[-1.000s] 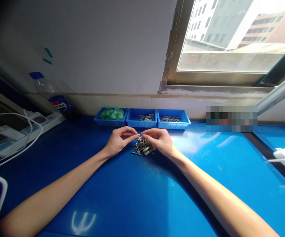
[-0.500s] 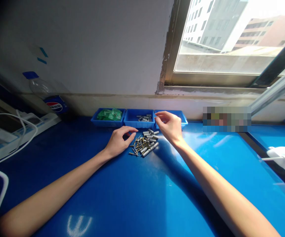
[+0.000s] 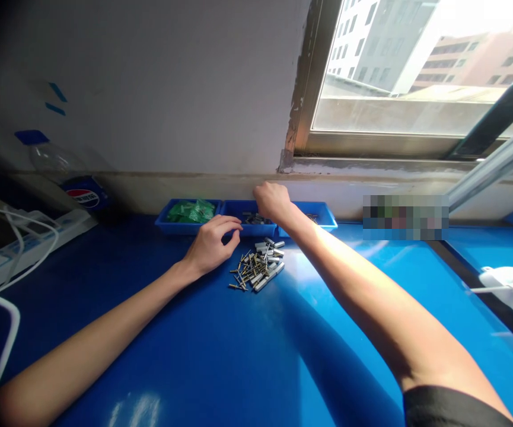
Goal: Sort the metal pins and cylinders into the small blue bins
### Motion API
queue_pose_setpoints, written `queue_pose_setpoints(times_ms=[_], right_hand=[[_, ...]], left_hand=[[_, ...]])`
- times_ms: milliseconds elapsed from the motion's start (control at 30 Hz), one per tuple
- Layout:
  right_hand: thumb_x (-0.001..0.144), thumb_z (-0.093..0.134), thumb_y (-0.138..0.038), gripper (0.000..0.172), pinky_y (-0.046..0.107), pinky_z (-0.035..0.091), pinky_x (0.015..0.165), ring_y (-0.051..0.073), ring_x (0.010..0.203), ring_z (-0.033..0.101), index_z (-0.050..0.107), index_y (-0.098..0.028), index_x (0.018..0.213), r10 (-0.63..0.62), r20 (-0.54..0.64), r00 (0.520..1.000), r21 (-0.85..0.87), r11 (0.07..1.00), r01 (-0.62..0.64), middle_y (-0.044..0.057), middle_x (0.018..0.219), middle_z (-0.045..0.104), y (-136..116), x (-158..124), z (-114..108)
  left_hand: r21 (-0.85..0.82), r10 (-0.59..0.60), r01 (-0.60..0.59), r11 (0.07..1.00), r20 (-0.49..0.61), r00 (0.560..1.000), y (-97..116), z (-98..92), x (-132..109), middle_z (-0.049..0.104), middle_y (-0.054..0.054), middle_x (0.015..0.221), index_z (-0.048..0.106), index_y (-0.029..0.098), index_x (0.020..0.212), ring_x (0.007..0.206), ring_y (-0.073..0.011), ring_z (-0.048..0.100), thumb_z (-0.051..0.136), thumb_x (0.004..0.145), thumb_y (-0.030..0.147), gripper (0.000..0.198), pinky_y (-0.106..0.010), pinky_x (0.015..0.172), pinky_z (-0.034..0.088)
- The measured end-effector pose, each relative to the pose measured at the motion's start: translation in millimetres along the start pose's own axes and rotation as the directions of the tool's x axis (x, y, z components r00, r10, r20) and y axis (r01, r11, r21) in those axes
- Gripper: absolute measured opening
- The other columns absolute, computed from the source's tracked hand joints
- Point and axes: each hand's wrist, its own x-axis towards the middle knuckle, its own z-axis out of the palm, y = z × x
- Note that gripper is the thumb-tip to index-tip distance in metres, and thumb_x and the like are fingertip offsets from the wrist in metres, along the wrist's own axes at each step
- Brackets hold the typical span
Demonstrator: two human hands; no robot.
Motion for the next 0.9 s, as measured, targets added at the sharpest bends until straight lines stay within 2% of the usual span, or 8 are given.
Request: queue_pose_setpoints(times_ms=[133, 267, 400, 533, 767, 900], right_hand=[[0.088, 0.061, -0.009, 0.033, 0.038, 0.058, 0.088, 0.038, 0.111, 0.073, 0.075, -0.012, 0.118, 0.043, -0.008, 0.999, 0.008, 0.999, -0.043, 0.025, 0.117, 0.074, -6.2, -5.4, 7.4], [0.087, 0.061, -0.009, 0.034, 0.037, 0.057, 0.083, 0.038, 0.108, 0.074, 0.075, -0.011, 0.119, 0.039, 0.021, 0.999, 0.038, 0.999, -0.04, 0.025, 0.116, 0.075, -5.2, -4.9, 10.6], [0.079, 0.07, -0.012, 0.036, 0.032, 0.055, 0.075, 0.031, 0.098, 0.075, 0.078, -0.019, 0.113, -0.062, 0.089, 0.994, 0.086, 0.995, 0.055, 0.016, 0.109, 0.078, 10.9, 1.3, 7.6], [0.069, 0.077, -0.017, 0.036, 0.028, 0.05, 0.065, 0.026, 0.086, 0.073, 0.08, -0.023, 0.105, -0.261, 0.215, 0.941, 0.179, 0.958, 0.224, 0.007, 0.096, 0.08, 30.6, 10.1, 5.5], [0.064, 0.084, -0.02, 0.042, 0.026, 0.048, 0.065, 0.022, 0.081, 0.072, 0.079, -0.023, 0.105, -0.319, 0.22, 0.922, 0.246, 0.933, 0.264, 0.002, 0.09, 0.08, 41.1, 16.1, 6.9], [0.065, 0.084, -0.022, 0.04, 0.025, 0.048, 0.066, 0.02, 0.082, 0.072, 0.079, -0.023, 0.105, -0.334, 0.267, 0.904, 0.265, 0.927, 0.264, 0.001, 0.093, 0.08, 40.4, 18.9, 5.1]], left_hand=[[-0.021, -0.015, 0.015, 1.0, 0.0, 1.0, -1.0, -0.3, -2.6, 0.078, -0.008, 0.106, 0.074, 0.017, 0.092, 0.102, -0.0224, 0.073, 0.06, 0.094, 0.011, 0.015, -0.045, 0.108, 0.053], [-0.032, -0.027, 0.027, 0.999, 0.001, 1.0, -0.1, -0.4, -2.5, 0.077, -0.008, 0.106, 0.075, 0.017, 0.091, 0.101, -0.0224, 0.073, 0.06, 0.094, 0.013, 0.016, -0.043, 0.104, 0.055], [-0.027, -0.04, 0.04, 0.999, 0.022, 0.999, 0.5, -1.1, -2.7, 0.077, -0.009, 0.108, 0.075, 0.017, 0.092, 0.102, -0.0234, 0.072, 0.06, 0.094, 0.013, 0.016, -0.045, 0.105, 0.055], [-0.046, -0.046, 0.047, 0.998, 0.024, 0.999, 1.2, -1.5, -2.9, 0.076, -0.009, 0.109, 0.075, 0.017, 0.092, 0.102, -0.0232, 0.071, 0.06, 0.094, 0.013, 0.015, -0.045, 0.104, 0.055], [-0.038, -0.051, 0.052, 0.998, 0.028, 0.998, 3.0, -2.2, -3.4, 0.076, -0.008, 0.109, 0.075, 0.018, 0.091, 0.102, -0.0228, 0.071, 0.061, 0.093, 0.012, 0.015, -0.046, 0.109, 0.052], [-0.039, -0.055, 0.056, 0.998, 0.032, 0.998, 2.8, -2.5, -3.6, 0.076, -0.008, 0.11, 0.076, 0.017, 0.092, 0.101, -0.0229, 0.07, 0.061, 0.093, 0.012, 0.015, -0.044, 0.106, 0.055]])
